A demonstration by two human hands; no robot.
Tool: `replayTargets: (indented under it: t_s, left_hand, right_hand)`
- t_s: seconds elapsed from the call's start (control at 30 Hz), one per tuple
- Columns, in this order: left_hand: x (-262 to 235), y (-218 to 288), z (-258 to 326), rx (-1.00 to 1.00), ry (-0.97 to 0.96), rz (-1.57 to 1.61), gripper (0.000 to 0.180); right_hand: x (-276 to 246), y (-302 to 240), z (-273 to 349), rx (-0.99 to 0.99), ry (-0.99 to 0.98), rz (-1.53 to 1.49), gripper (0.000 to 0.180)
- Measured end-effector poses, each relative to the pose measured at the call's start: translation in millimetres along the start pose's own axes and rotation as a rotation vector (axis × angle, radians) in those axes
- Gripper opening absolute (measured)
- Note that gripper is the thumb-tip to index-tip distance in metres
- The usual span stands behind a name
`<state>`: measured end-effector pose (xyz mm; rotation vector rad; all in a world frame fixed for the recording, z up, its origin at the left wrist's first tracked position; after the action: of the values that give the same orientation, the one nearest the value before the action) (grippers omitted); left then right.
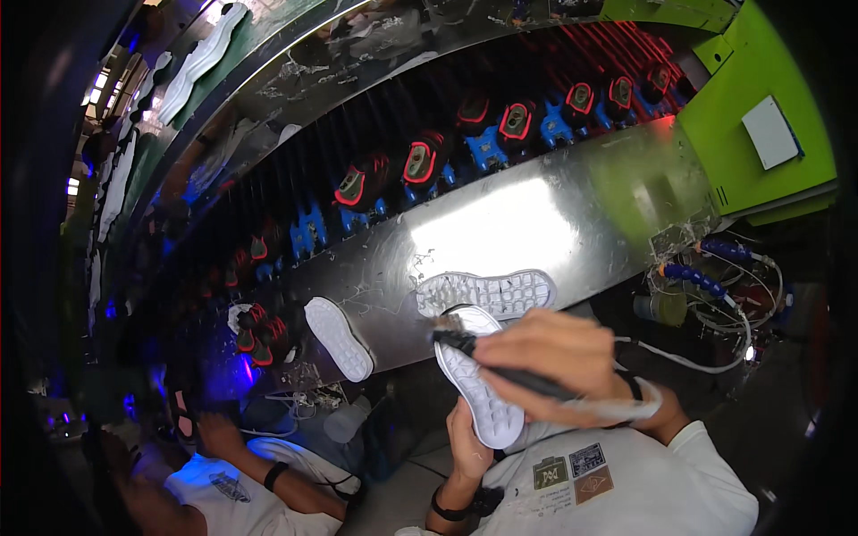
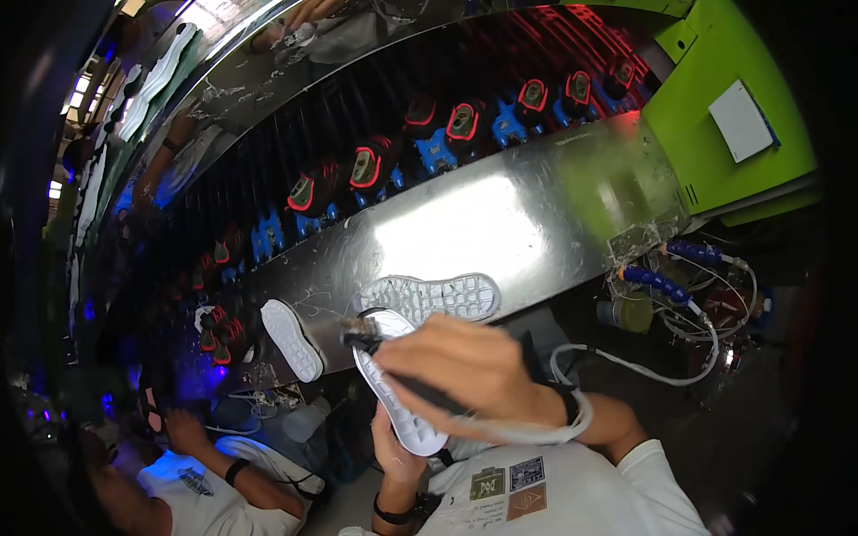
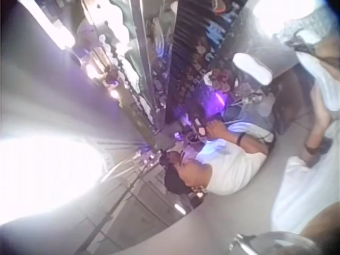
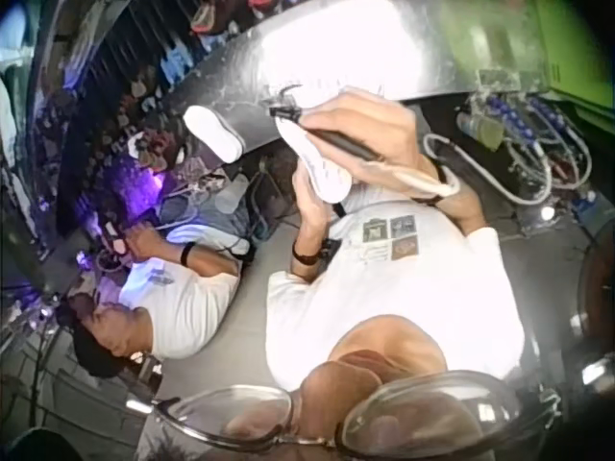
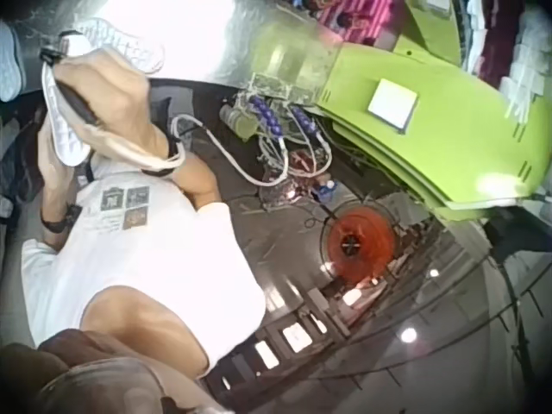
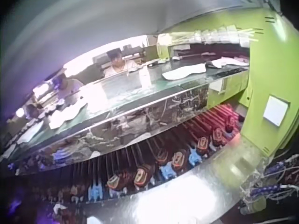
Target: The person picks up white shoe soles from a conveyor belt and uses a handheld tool to trim excess material from the edges. The person handles the soles one at a time, rotating them to access different sides, and places the finished soles back onto the conveyor belt.
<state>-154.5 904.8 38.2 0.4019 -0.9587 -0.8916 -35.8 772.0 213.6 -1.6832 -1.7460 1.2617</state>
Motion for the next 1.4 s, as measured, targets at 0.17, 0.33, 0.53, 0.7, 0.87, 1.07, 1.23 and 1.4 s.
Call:
replayTargets:
  t_s: [0.17,0.33,0.53,0.7,0.87,1.07,1.23,1.4]
  left_hand:
    - [-8,19,-9,0.110,0.158,0.302,0.053]
    - [74,37,-39,0.060,-0.276,0.456,0.058]
    - [120,38,-51,-0.005,-0.560,0.371,0.068]
    - [131,30,-54,-0.399,-0.457,0.032,0.066]
    - [140,86,-41,-0.413,-0.604,-0.607,0.043]
    - [84,96,-48,-0.375,-0.493,0.188,0.057]
    - [63,51,-74,-0.097,-0.194,0.524,0.053]
    - [70,41,-51,0.037,-0.313,0.618,0.054]
  right_hand:
    - [20,-3,15,0.044,-0.226,-0.392,0.029]
    - [-4,-8,37,0.080,-0.025,-0.191,0.027]
    - [-49,-15,42,0.124,-0.003,-0.181,0.025]
    - [-57,-24,35,-0.036,-0.029,-0.148,0.030]
    - [-33,-35,61,0.013,-0.327,-0.449,0.028]
    - [-72,16,56,0.312,0.123,-0.556,0.027]
    - [-61,6,4,0.121,0.158,-0.162,0.030]
    - [-25,4,-15,0.024,0.155,0.052,0.025]
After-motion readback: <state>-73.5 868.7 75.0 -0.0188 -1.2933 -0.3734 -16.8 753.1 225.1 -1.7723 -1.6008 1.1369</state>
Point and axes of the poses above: each hand's wrist, its own z-axis away from the middle knuckle, its own x-axis out of the palm, y = z × x, the point moved 10 cm from there along -z, towards the middle knuckle, and after that the axes turned 5 degrees about -x, right-handed, at the moved point
